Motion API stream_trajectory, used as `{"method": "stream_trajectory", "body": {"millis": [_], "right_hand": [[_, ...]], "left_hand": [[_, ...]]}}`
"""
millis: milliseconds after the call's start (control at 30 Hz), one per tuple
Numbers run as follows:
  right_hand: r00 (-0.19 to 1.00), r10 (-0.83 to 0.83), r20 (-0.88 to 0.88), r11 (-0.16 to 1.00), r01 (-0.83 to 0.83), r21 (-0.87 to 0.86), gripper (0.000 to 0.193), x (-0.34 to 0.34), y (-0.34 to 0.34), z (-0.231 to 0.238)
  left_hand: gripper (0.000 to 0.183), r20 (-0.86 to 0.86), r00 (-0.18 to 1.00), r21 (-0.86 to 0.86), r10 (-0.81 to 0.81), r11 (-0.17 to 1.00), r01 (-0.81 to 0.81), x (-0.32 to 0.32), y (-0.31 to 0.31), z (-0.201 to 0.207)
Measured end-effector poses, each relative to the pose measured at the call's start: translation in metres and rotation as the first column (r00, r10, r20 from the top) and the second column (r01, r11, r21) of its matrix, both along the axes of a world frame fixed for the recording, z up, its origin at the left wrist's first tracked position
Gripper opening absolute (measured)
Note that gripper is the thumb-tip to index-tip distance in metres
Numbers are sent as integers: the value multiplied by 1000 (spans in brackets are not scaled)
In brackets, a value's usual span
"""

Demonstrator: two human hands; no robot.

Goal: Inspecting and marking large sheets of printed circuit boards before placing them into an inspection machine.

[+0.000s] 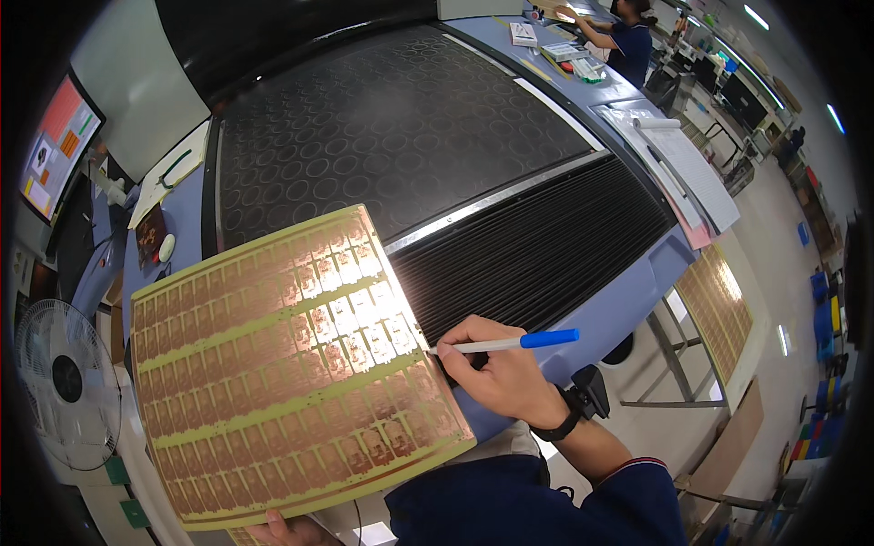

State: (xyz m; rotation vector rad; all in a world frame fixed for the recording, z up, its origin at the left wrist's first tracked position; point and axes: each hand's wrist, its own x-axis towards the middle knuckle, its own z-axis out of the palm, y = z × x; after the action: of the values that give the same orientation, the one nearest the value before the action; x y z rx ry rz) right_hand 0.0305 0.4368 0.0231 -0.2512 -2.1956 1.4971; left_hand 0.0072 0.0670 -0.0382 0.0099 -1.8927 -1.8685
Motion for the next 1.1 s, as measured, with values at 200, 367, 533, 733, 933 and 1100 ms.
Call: {"method": "stream_trajectory", "body": {"millis": [200,367,533,733,933,1100], "right_hand": [[1000,13,1,998,-13,-54,10,8,-1,8],[1000,4,17,994,-2,-113,10,7,0,8],[997,82,5,996,-82,-29,10,7,4,6],[998,53,17,998,-52,-33,9,10,3,9],[995,-84,-53,962,67,-265,2,15,8,-5],[987,-132,-92,934,92,-346,4,17,8,-18]], "left_hand": [[72,-8,998,-12,66,998,-66,6,12,16],[73,-24,994,-32,105,994,-105,3,14,14],[74,-6,995,-17,97,995,-98,4,15,17],[73,-69,997,-17,38,999,-39,-2,4,8],[66,-78,997,81,17,997,-11,6,17,20],[67,25,991,460,-132,882,106,19,25,49]]}}
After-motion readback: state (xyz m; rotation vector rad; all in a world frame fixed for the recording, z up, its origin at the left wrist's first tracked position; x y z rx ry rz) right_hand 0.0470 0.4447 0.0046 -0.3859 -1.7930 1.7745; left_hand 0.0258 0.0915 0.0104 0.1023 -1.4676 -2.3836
